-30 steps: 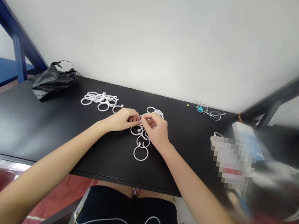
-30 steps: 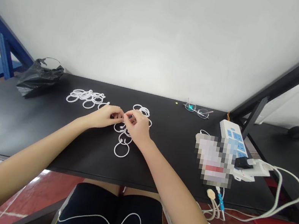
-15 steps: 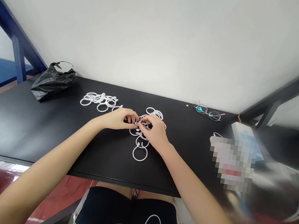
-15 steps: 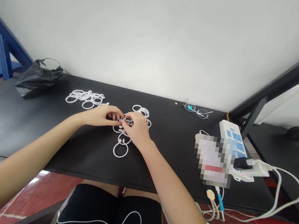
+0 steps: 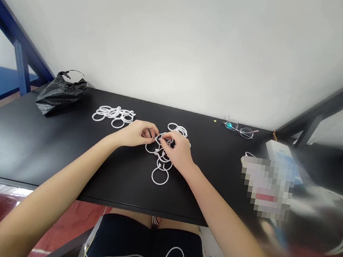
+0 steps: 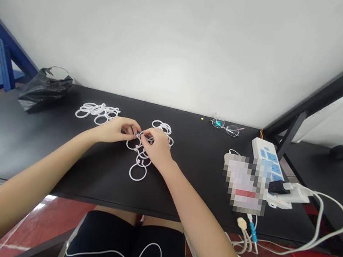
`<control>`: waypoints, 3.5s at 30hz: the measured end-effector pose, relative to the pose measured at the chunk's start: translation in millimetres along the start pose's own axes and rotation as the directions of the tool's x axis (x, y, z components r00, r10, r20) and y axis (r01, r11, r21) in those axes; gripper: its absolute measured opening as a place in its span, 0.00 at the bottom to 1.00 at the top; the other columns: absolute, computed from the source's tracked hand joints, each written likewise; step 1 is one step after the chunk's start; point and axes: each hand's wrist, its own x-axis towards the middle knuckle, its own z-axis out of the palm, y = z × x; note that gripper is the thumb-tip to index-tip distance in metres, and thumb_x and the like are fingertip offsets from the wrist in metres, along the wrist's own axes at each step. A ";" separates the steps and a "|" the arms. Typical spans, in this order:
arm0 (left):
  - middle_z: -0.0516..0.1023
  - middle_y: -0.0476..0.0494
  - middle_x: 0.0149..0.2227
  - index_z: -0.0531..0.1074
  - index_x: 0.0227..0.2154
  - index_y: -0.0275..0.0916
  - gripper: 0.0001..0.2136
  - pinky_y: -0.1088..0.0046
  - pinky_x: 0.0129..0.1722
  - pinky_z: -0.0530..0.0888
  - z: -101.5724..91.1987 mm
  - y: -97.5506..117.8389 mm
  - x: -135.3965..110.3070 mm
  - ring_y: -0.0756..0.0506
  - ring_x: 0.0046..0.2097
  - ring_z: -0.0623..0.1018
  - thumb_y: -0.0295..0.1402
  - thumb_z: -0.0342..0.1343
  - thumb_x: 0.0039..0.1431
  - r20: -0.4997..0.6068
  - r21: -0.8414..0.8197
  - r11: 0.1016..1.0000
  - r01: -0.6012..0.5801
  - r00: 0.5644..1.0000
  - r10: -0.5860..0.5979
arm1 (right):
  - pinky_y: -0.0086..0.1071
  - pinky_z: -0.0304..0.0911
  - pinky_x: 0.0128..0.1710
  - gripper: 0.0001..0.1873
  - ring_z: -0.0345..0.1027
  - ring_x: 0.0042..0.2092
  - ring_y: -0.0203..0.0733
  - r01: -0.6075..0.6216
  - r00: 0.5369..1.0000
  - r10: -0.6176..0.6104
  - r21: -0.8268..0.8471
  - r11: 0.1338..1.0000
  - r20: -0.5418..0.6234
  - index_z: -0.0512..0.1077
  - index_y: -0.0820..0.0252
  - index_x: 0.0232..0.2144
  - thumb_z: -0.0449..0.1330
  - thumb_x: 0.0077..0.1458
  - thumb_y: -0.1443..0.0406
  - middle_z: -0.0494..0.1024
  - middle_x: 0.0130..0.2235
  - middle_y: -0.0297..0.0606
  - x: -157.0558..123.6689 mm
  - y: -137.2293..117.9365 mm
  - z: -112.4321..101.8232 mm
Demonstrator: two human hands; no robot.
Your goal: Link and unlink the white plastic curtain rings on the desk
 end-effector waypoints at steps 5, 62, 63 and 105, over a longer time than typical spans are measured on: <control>0.81 0.43 0.33 0.74 0.36 0.35 0.13 0.68 0.38 0.78 3.6 5.8 1.3 0.45 0.35 0.81 0.36 0.64 0.50 -0.098 -0.255 0.967 0.001 0.995 -0.027 | 0.36 0.69 0.41 0.01 0.75 0.37 0.41 0.028 0.999 -0.025 0.083 0.996 -0.032 0.74 0.55 0.32 0.61 0.55 0.65 0.80 0.34 0.35 -0.6 -6.9 -2.5; 0.81 0.42 0.37 0.75 0.46 0.36 0.22 0.66 0.41 0.80 12.0 7.2 1.3 0.44 0.39 0.81 0.35 0.69 0.47 -0.032 -0.413 0.909 -0.051 0.999 0.041 | 0.35 0.74 0.38 0.06 0.77 0.35 0.41 -0.064 0.985 0.130 0.469 0.881 -0.111 0.77 0.56 0.32 0.64 0.55 0.60 0.78 0.34 0.36 3.7 -5.3 -3.8; 0.81 0.43 0.36 0.75 0.47 0.36 0.22 0.66 0.42 0.80 12.1 7.1 1.3 0.44 0.39 0.81 0.35 0.69 0.47 -0.039 -0.412 0.910 -0.054 0.998 0.042 | 0.35 0.74 0.37 0.06 0.77 0.35 0.41 -0.062 0.986 0.128 0.471 0.880 -0.110 0.77 0.56 0.32 0.64 0.55 0.60 0.78 0.34 0.36 3.5 -5.2 -3.8; 0.77 0.32 0.46 0.75 0.45 0.38 0.18 0.48 0.52 0.64 -44.0 -30.1 -12.0 0.28 0.52 0.72 0.43 0.56 0.55 -0.543 0.551 0.708 0.442 0.834 -0.097 | 0.31 0.68 0.30 0.07 0.74 0.35 0.41 -0.139 0.967 0.202 0.347 0.927 -0.153 0.75 0.56 0.29 0.60 0.55 0.61 0.79 0.33 0.37 4.1 -11.6 -6.9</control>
